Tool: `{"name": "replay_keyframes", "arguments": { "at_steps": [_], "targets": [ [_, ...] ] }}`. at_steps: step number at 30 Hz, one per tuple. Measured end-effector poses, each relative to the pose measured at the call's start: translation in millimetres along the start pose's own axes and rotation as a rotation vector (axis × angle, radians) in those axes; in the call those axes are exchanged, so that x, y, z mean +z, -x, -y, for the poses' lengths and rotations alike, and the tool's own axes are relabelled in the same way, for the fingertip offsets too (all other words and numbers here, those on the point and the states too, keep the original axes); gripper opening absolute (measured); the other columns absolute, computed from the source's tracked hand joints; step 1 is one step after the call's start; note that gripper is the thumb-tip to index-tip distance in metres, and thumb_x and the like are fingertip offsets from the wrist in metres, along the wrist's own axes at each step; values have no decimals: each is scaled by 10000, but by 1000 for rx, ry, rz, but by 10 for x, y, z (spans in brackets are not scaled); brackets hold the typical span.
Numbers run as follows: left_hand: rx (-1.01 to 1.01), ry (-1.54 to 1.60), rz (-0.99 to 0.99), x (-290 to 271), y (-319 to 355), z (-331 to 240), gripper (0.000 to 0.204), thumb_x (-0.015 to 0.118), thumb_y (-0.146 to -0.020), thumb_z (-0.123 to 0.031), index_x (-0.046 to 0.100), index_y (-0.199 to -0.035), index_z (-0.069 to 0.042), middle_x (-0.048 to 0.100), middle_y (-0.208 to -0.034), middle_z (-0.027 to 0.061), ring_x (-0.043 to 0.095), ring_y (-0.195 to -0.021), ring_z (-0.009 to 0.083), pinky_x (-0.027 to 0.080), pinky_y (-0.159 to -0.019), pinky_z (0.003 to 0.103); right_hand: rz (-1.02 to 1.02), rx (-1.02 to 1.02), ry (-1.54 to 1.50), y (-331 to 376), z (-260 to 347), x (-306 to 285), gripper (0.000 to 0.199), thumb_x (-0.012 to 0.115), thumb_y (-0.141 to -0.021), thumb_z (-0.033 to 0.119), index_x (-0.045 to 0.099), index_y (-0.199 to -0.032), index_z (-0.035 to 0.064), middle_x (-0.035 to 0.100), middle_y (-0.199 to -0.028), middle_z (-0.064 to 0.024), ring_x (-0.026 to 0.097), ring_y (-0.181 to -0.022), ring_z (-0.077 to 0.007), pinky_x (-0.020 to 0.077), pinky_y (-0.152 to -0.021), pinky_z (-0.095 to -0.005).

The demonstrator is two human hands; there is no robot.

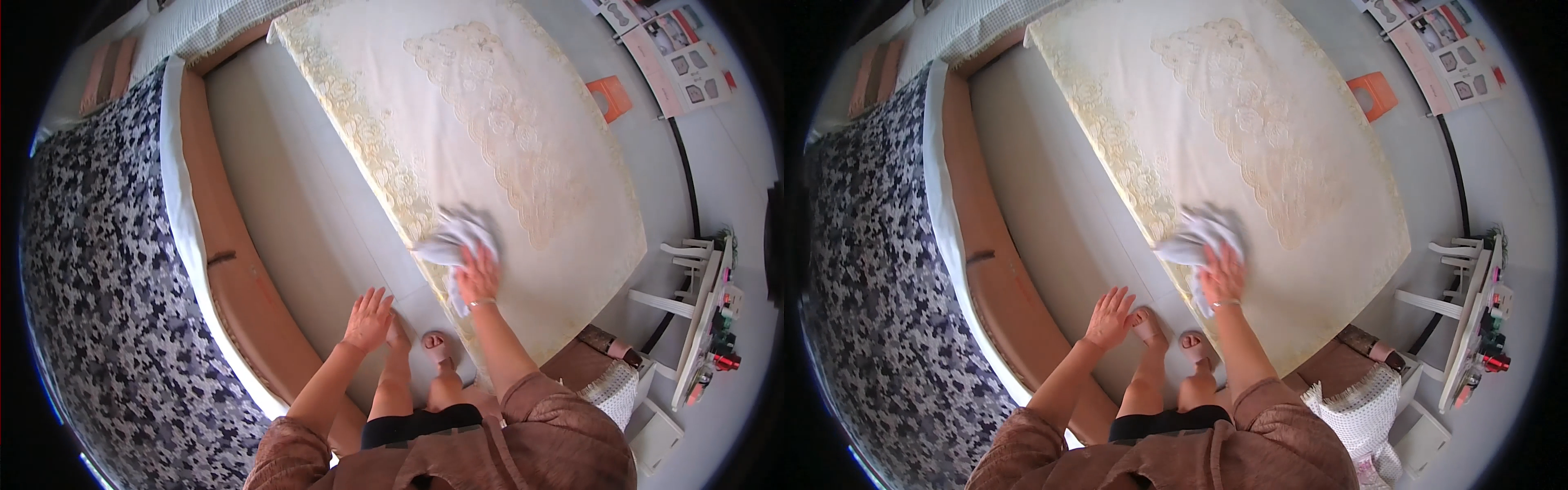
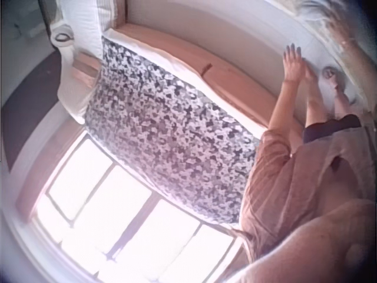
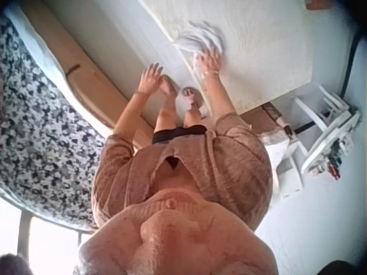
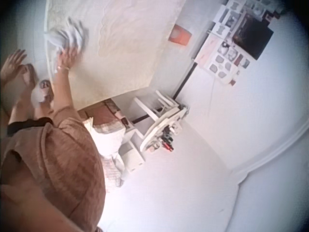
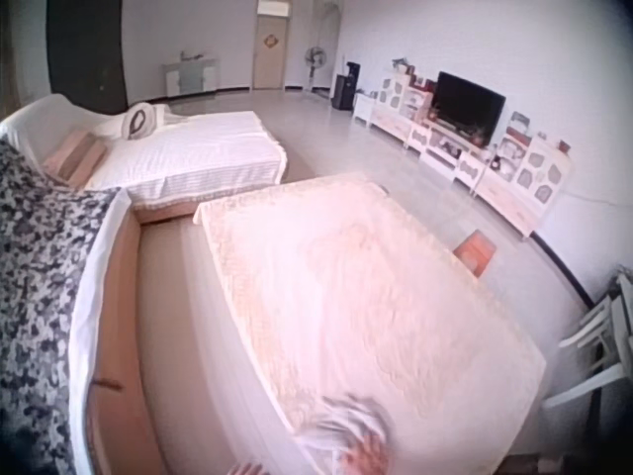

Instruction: Wiping and cleaning dining and coffee tables with a cloth and handling various household items.

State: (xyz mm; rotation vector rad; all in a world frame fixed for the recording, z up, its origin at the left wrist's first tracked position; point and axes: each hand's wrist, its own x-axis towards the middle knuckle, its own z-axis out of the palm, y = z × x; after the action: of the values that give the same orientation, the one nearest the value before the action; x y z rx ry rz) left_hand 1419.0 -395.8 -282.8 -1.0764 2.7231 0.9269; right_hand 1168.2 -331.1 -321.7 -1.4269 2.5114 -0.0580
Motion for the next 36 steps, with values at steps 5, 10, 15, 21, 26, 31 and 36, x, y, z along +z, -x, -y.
{"name": "replay_keyframes", "arguments": {
  "at_steps": [5, 10, 15, 21, 26, 31, 36],
  "targets": [
    [-51, 34, 0, -291, 71, 422, 419, 517, -754, -202, 412, -1136, -66, 367, -1224, 141, 314, -1157, 312, 260, -939, 434, -208, 700, 62, 186, -558, 59, 482, 428, -798, 385, 323, -1250, 252, 271, -1311, -87, 274, -1184, -288, 263, -923, -486],
    [-67, -13, 64, -619, -204, 747, 421, 522, -748, -194, 414, -1133, -63, 369, -1220, 149, 324, -1148, 314, 263, -938, 432, -145, 1087, 144, -526, -147, 144, 460, 346, -828, 403, 297, -1260, 251, 293, -1296, -94, 277, -1177, -293, 251, -904, -534],
    [108, -30, -8, -1159, -1065, 1048, 369, 545, -720, -158, 453, -1068, -77, 418, -1161, 122, 386, -1083, 303, 336, -860, 424, -136, 453, 30, -2007, 1468, 49, 458, 409, -790, 329, 374, -1205, 140, 352, -1256, -91, 297, -1164, -257, 201, -965, -447],
    [155, -80, 402, -2067, -2398, 1409, 189, 539, -712, -105, 548, -898, -76, 559, -905, 81, 512, -877, 256, 406, -720, 378, -165, -552, -213, -2708, 2485, 196, 364, 431, -774, 269, 481, -1111, 141, 403, -1213, 14, 284, -1171, -181, 146, -1007, -438],
    [323, 62, 40, -2535, -2838, 1737, 191, 529, -731, -125, 540, -913, -70, 557, -924, 81, 506, -887, 252, 384, -771, 372, -172, 21, -285, -2448, 1789, -275, 415, 520, -653, 117, 515, -1068, 137, 492, -1109, -69, 451, -1034, -251, 375, -849, -374],
    [496, 181, 119, -2423, -3452, 1757, 216, 519, -741, -112, 517, -950, -58, 534, -969, 94, 480, -943, 262, 362, -822, 380, -370, 1116, 12, -2404, 1024, -285, 390, 412, -790, 255, 446, -1127, 61, 355, -1249, -145, 296, -1172, -296, 312, -898, -434],
    [643, 254, 40, -2580, -4247, 2005, 295, 495, -755, -98, 462, -1045, -53, 455, -1105, 132, 422, -1033, 285, 308, -902, 415, -330, 1119, 60, -3599, 1480, -45, 498, 397, -802, 380, 407, -1170, 45, 313, -1274, -176, 257, -1193, -338, 267, -896, -511]
  ]
}}
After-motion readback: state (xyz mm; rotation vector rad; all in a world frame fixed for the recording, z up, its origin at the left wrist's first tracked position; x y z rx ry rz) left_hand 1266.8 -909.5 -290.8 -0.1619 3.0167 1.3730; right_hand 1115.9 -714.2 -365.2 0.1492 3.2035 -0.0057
